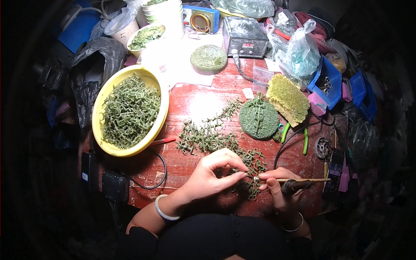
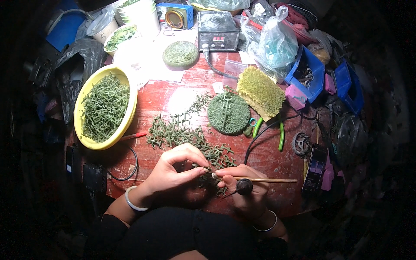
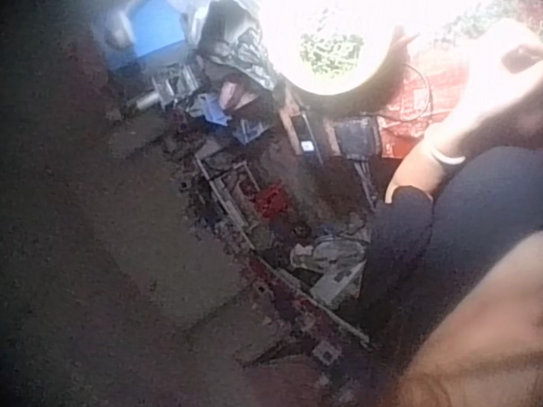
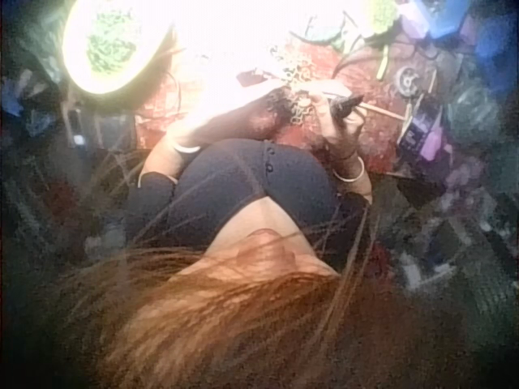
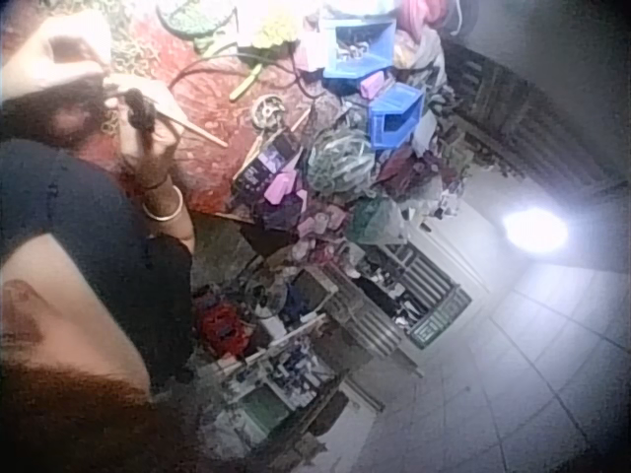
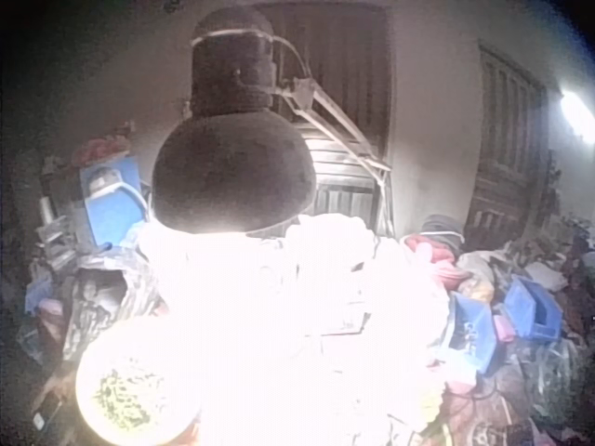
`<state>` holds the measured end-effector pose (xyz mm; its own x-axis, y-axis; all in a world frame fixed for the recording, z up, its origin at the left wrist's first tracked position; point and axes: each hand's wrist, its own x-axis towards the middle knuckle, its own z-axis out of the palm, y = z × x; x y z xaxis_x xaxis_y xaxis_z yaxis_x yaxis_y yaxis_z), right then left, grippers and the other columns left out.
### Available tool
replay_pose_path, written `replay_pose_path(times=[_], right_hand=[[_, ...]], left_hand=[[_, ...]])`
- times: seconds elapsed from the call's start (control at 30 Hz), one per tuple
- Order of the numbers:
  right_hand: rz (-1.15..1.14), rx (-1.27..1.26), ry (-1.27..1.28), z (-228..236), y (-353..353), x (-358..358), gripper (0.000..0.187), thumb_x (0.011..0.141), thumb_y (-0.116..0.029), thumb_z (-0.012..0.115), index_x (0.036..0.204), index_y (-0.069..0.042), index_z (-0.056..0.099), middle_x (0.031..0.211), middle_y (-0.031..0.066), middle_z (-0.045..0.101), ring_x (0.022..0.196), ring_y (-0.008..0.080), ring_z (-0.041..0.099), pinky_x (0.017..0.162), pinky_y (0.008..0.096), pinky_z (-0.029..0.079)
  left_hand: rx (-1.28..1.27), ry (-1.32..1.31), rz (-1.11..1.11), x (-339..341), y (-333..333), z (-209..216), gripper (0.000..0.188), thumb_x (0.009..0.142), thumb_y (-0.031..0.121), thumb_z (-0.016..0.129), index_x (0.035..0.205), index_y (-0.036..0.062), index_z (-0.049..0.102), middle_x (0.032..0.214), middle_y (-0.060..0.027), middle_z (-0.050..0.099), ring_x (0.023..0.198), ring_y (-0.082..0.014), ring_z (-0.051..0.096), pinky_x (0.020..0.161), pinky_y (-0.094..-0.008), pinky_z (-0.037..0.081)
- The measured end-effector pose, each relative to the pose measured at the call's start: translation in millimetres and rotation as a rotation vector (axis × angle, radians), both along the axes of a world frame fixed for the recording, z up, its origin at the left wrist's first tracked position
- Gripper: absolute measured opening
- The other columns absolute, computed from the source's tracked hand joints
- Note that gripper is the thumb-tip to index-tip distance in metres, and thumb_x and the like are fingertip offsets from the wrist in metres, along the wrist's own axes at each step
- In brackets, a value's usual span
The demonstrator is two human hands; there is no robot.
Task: The person uses a heated tool to attach pieces of green foliage to a circular moss base. They pick up individual pieces of greenery by hand and press them onto the surface of the base with the metal tip of the tool.
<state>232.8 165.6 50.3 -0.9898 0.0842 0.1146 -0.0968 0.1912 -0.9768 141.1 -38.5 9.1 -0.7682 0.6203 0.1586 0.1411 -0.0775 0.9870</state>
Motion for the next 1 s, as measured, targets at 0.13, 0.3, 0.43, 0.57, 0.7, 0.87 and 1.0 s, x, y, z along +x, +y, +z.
replay_pose_path(times=[0.13,0.3,0.43,0.57,0.7,0.87,1.0], right_hand=[[-0.006,0.029,0.009,-2.2,-1.1,-2.4,0.01,0.093,-0.001,0.065,0.099,0.004,0.071,0.084,0.0119,0.069,0.07,0.0153,0.069,0.059,0.0254,0.052],[-0.008,-0.006,0.012,0.2,0.2,-0.7,0.01,0.093,-0.001,0.065,0.1,0.003,0.071,0.085,0.0108,0.069,0.07,0.0148,0.068,0.06,0.025,0.052],[-0.017,0.139,0.112,1.1,-1.1,-6.5,0.012,0.088,0.004,0.067,0.099,0.0,0.071,0.082,0.0106,0.067,0.068,0.0173,0.066,0.06,0.0273,0.051],[0.002,0.261,0.211,2.6,-2.3,-8.4,0.021,0.082,0.009,0.069,0.099,-0.002,0.07,0.08,0.0111,0.064,0.068,0.0207,0.063,0.061,0.0304,0.049],[0.009,0.276,0.197,2.8,-1.8,-7.5,0.021,0.082,0.008,0.069,0.1,-0.002,0.07,0.082,0.0109,0.065,0.069,0.0211,0.063,0.061,0.0305,0.05],[-0.041,0.257,0.211,1.3,-4.4,-6.7,0.019,0.083,0.005,0.069,0.1,-0.002,0.071,0.082,0.0115,0.064,0.069,0.0218,0.063,0.061,0.0313,0.05],[-0.048,0.254,0.225,-0.1,-2.9,-6.2,0.018,0.084,0.005,0.069,0.101,-0.002,0.071,0.082,0.0115,0.065,0.068,0.0217,0.063,0.061,0.0313,0.05]], left_hand=[[-0.005,-0.014,0.008,0.8,-1.9,-0.3,0.013,0.085,0.006,0.076,0.097,0.0075,0.073,0.098,-0.0018,0.067,0.079,-0.0072,0.056,0.06,-0.0215,0.041],[-0.002,-0.011,0.01,0.1,0.2,1.7,0.012,0.085,0.006,0.076,0.097,0.0074,0.073,0.097,-0.0016,0.067,0.077,-0.0069,0.056,0.059,-0.0218,0.041],[-0.007,-0.041,-0.003,1.2,0.3,3.2,0.012,0.086,0.007,0.076,0.098,0.0071,0.072,0.093,-0.0009,0.067,0.073,-0.0069,0.055,0.059,-0.0218,0.041],[0.0,-0.057,0.003,2.3,1.5,3.4,0.012,0.087,0.008,0.076,0.098,0.0068,0.072,0.091,-0.0002,0.068,0.071,-0.0062,0.054,0.058,-0.0214,0.039],[0.0,-0.046,-0.002,2.2,1.2,2.8,0.012,0.087,0.009,0.076,0.099,0.0067,0.072,0.091,-0.0001,0.067,0.071,-0.006,0.054,0.058,-0.0216,0.039],[-0.033,-0.135,-0.041,2.8,0.3,4.4,0.013,0.087,0.009,0.076,0.099,0.0065,0.072,0.09,-0.0004,0.067,0.074,-0.0068,0.056,0.061,-0.0224,0.04],[-0.003,-0.072,-0.008,2.4,1.5,2.4,0.013,0.087,0.009,0.075,0.099,0.0064,0.072,0.09,-0.0003,0.067,0.074,-0.007,0.056,0.061,-0.0225,0.04]])
